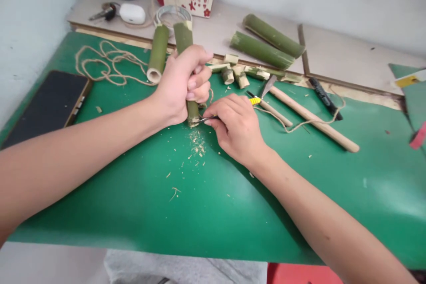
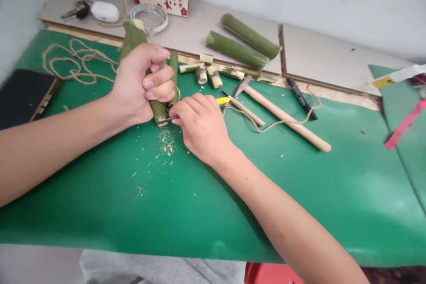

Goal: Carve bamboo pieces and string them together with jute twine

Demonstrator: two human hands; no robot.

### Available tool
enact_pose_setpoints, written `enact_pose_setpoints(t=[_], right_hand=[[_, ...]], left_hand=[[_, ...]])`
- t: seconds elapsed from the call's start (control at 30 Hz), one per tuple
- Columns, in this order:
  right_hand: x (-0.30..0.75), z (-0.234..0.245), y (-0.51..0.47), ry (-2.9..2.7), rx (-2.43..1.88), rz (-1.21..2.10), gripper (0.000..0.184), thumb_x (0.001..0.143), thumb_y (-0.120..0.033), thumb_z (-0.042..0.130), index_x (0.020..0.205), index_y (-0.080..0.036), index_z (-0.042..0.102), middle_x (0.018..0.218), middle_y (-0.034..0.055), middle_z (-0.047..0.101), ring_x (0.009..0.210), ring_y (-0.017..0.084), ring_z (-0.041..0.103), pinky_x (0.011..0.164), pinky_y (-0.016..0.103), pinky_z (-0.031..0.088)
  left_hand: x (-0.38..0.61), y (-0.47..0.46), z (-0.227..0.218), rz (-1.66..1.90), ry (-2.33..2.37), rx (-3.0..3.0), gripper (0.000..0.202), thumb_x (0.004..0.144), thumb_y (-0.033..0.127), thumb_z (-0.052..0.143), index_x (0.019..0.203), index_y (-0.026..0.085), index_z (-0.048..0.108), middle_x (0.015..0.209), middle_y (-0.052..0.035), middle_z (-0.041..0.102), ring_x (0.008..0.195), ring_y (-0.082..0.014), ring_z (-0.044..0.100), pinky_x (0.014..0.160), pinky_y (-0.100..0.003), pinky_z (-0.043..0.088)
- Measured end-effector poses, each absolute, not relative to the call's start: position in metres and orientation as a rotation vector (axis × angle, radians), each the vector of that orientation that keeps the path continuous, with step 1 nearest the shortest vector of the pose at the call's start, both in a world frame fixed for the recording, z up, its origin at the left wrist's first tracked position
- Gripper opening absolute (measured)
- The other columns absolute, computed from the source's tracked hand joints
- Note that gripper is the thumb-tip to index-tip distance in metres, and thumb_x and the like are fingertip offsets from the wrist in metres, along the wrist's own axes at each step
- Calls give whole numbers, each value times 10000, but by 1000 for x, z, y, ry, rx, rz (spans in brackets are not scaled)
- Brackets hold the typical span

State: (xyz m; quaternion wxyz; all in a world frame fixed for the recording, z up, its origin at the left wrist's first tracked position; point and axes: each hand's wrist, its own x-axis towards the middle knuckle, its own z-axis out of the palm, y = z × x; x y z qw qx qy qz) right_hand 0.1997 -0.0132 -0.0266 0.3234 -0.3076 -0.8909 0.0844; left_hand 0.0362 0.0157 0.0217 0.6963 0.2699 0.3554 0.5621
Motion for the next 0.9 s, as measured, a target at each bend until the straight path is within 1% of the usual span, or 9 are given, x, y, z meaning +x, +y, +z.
enact_pose_setpoints(t=[0.07,0.17,0.23,0.33,0.43,0.57,0.73,0.9], right_hand=[[198,-26,-13,-2368,-826,241,111,1038,-189,584,959,-202,660,950,47,772,878,235,622,791,394,378],[198,-24,-14,-2473,-864,260,142,1040,-177,561,958,-193,675,933,52,768,868,244,599,788,401,354],[199,-24,-16,-2516,-871,261,164,1049,-185,543,960,-191,681,932,58,763,871,246,583,784,401,341],[201,-25,-17,-2480,-877,276,178,1070,-220,529,975,-198,677,961,59,763,901,243,584,793,397,338],[202,-26,-18,-2424,-874,272,174,1074,-237,537,969,-201,670,960,54,765,907,239,603,802,396,359],[203,-25,-17,-2375,-854,245,183,1075,-245,544,955,-211,678,963,55,778,894,233,635,800,393,399],[203,-25,-16,-2344,-822,289,179,1079,-276,547,982,-225,688,978,61,784,928,228,675,833,392,442],[204,-24,-14,-2371,-787,326,182,1088,-305,529,1022,-225,679,1009,73,782,953,234,673,873,401,450]], left_hand=[[35,16,22,1229,758,545,470,989,173,460,531,204,361,419,93,161,305,-60,128,368,-220,163],[35,14,23,1199,694,571,456,969,159,494,537,204,357,418,97,150,308,-55,94,358,-205,131],[35,13,22,1197,672,631,449,951,144,505,530,202,361,401,92,165,317,-51,71,357,-199,110],[35,14,21,1185,662,631,434,937,165,522,538,203,357,390,90,171,323,-46,59,354,-194,129],[35,16,19,1181,644,584,433,921,195,563,550,213,341,386,95,175,316,-44,67,347,-197,154],[35,17,18,1211,638,586,445,916,217,592,532,206,369,379,94,190,297,-37,93,349,-198,112],[34,16,22,1188,668,687,461,962,150,482,518,197,370,383,83,197,288,-55,144,365,-225,132],[34,15,23,1201,690,716,478,973,153,473,513,200,351,378,82,194,290,-61,137,358,-220,130]])
